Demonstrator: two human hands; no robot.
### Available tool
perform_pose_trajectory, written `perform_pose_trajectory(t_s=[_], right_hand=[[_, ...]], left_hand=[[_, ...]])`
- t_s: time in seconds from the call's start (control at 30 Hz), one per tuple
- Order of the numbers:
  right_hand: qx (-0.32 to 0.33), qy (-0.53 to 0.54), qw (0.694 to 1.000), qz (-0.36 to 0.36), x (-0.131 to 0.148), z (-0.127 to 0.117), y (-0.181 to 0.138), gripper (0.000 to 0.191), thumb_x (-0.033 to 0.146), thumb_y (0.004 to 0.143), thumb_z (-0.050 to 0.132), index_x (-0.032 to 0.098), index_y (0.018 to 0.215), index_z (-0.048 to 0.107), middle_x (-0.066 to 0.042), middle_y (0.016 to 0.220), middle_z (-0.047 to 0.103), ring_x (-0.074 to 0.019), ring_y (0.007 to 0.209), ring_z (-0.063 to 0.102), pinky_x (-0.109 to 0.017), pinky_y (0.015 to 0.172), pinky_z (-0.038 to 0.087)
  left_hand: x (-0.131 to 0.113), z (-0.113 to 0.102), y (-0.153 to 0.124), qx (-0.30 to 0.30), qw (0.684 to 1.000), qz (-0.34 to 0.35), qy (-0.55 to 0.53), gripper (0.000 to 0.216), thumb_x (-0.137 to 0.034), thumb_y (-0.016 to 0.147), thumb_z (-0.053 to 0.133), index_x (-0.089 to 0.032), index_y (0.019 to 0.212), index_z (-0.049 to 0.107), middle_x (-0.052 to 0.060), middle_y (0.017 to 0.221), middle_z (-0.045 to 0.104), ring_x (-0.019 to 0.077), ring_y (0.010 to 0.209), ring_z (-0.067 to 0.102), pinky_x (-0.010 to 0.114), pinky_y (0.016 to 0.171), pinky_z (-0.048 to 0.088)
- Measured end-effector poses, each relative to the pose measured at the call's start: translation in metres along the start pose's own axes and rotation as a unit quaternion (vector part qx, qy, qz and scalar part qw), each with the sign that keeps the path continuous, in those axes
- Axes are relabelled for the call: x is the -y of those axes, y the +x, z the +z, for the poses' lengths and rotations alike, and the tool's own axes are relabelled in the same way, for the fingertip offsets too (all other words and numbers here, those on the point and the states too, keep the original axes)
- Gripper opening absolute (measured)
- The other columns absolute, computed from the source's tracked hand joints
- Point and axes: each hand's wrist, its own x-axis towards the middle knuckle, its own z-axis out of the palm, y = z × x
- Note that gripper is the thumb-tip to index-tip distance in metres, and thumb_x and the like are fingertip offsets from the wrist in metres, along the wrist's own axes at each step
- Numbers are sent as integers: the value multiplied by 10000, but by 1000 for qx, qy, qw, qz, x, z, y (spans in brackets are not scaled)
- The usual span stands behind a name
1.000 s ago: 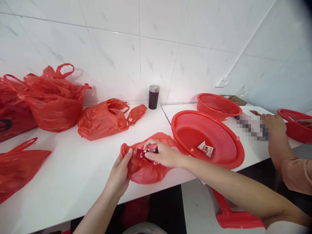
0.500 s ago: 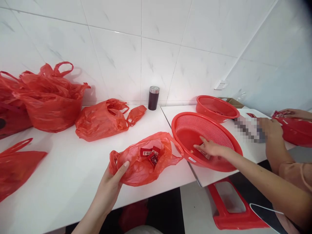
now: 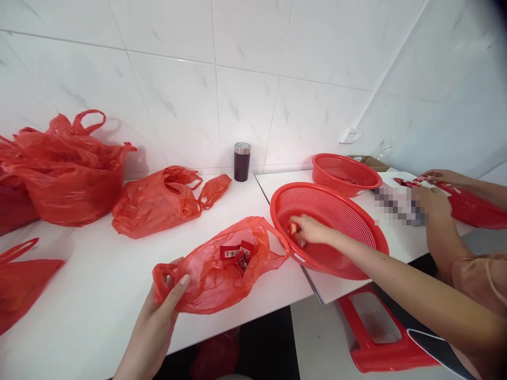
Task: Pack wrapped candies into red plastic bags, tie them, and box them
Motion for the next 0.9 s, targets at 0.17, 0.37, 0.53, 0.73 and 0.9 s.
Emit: perform_pose_trajectory(t_s=[0.17, 0.37, 0.53, 0.73, 0.9], right_hand=[[-27, 161, 979, -122, 68, -17, -14, 331, 340, 871, 568, 246, 1159, 434, -28, 959, 653, -153, 787, 679, -246, 628, 553], [-87, -38, 971, -218, 114, 3, -49, 657, 427, 793, 683, 310, 1374, 401, -104, 1379, 470, -278, 1125, 580, -426, 874, 524], [-177, -236, 953, -71, 47, 44, -78, 517, 378, 895, 519, 177, 1370, 470, -201, 1260, 586, -393, 1118, 579, -527, 779, 537], [-234, -240, 931, -142, 15, 123, -110, 787, -50, 787, 309, 267, 1505, 258, -86, 1319, 592, -254, 1129, 602, -459, 897, 517], [-183, -234, 944, -143, 28, 118, -106, 700, -41, 791, 337, 188, 1450, 388, -96, 1349, 570, -256, 1105, 603, -449, 882, 502]], left_hand=[[-5, -4, 2, -14, 1000, 10, 0, 584, -431, 717, 762, -284, 1262, 609, 20, 1100, 681, 238, 1128, 588, 254, 864, 532], [-23, 6, 0, -2, 997, -9, -75, 424, -401, 727, 750, -254, 1124, 714, 23, 1014, 729, 191, 936, 657, 192, 737, 575], [-29, -9, 6, -53, 994, -33, -88, 440, -409, 710, 743, -320, 1140, 709, -15, 850, 726, 170, 841, 655, 148, 705, 581], [-26, -9, 13, -84, 990, -80, -74, 355, -405, 783, 659, -353, 1132, 704, -27, 910, 733, 180, 836, 650, 160, 669, 595], [-23, -4, 13, -68, 995, -48, -62, 376, -415, 737, 712, -333, 1105, 708, -31, 849, 721, 164, 785, 644, 165, 695, 588]])
